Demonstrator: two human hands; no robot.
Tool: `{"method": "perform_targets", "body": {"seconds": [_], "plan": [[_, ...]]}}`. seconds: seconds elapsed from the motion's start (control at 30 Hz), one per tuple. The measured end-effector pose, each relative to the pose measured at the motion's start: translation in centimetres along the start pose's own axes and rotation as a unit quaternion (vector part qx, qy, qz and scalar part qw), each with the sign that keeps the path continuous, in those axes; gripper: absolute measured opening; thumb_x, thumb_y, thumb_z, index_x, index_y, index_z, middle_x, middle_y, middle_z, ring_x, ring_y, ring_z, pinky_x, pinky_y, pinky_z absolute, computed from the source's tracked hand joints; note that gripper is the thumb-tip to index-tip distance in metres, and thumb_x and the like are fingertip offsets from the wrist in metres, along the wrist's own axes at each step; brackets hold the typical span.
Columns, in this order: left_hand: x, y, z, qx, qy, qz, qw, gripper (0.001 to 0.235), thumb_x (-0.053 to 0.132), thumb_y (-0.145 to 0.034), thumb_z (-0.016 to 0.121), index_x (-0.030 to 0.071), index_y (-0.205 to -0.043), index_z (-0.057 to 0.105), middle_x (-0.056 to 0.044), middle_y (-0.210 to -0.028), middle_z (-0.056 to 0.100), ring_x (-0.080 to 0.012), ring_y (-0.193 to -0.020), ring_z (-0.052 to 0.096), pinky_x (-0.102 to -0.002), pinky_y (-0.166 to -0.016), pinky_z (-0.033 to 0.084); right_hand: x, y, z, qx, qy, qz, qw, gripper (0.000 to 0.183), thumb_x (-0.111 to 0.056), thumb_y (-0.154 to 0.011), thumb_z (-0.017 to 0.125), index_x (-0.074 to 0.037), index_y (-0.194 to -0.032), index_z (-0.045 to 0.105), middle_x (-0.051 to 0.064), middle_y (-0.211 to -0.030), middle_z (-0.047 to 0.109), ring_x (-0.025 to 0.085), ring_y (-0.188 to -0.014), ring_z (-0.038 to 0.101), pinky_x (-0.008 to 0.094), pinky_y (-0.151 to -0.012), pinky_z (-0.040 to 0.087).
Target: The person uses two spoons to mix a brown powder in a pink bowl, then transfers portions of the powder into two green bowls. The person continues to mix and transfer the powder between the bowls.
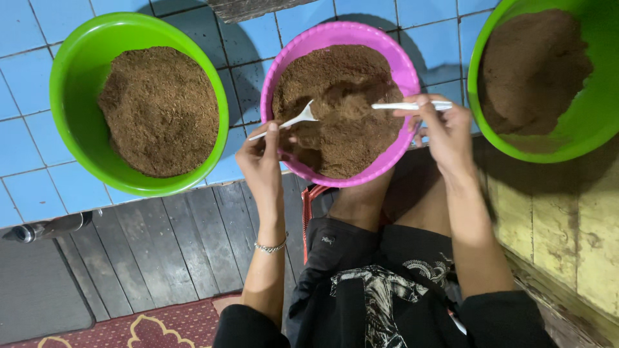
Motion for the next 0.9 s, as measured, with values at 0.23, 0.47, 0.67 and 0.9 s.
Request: {"method": "perform_targets", "body": {"seconds": [0.23,0.47,0.67,0.9], "plan": [[-1.2,0.0,-0.4,-0.016,0.094,-0.015,0.995,0.02,0.014,-0.1,0.066,-0.005,-0.105,0.073,-0.025,-0.092,0.075,-0.0262,-0.07,0.075,-0.03,-0.051,0.063,-0.1,0.1,-2.3,0.027,0.001,-0.008,1.0,0.027,-0.022,-0.114,0.054,0.001,-0.119,0.068,0.024,-0.099,0.071,0.011,-0.066,0.062,0.018,-0.045,0.049],[-2.7,0.3,-1.1,0.003,0.109,-0.045,0.993,0.022,0.015,-0.099,0.067,-0.005,-0.106,0.071,-0.025,-0.095,0.075,-0.0253,-0.073,0.075,-0.03,-0.051,0.062,-0.4,0.9,-2.4,0.026,-0.003,-0.01,1.0,0.029,-0.023,-0.114,0.055,0.004,-0.118,0.066,0.026,-0.101,0.072,0.011,-0.069,0.06,0.017,-0.047,0.049],[-2.0,1.0,-0.4,-0.001,0.11,-0.045,0.993,0.023,0.015,-0.099,0.068,-0.006,-0.106,0.071,-0.026,-0.095,0.074,-0.0261,-0.073,0.074,-0.03,-0.052,0.062,-0.6,1.3,-2.9,0.021,-0.011,-0.015,1.0,0.029,-0.021,-0.114,0.054,0.005,-0.118,0.066,0.028,-0.1,0.071,0.012,-0.067,0.06,0.018,-0.046,0.048],[0.0,1.7,2.0,-0.012,0.119,-0.045,0.992,0.023,0.016,-0.097,0.069,-0.005,-0.104,0.072,-0.026,-0.096,0.075,-0.0258,-0.072,0.075,-0.029,-0.05,0.061,-3.2,2.1,-4.4,0.048,-0.025,-0.039,0.998,0.027,-0.019,-0.113,0.054,0.006,-0.114,0.066,0.03,-0.097,0.071,0.014,-0.065,0.059,0.02,-0.044,0.047]]}}
Point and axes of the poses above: each hand's wrist, its own y-axis away from the middle knuckle, its own z-axis out of the palm, x = y × z, the point moved 2 cm from there along -y, towards the middle knuckle
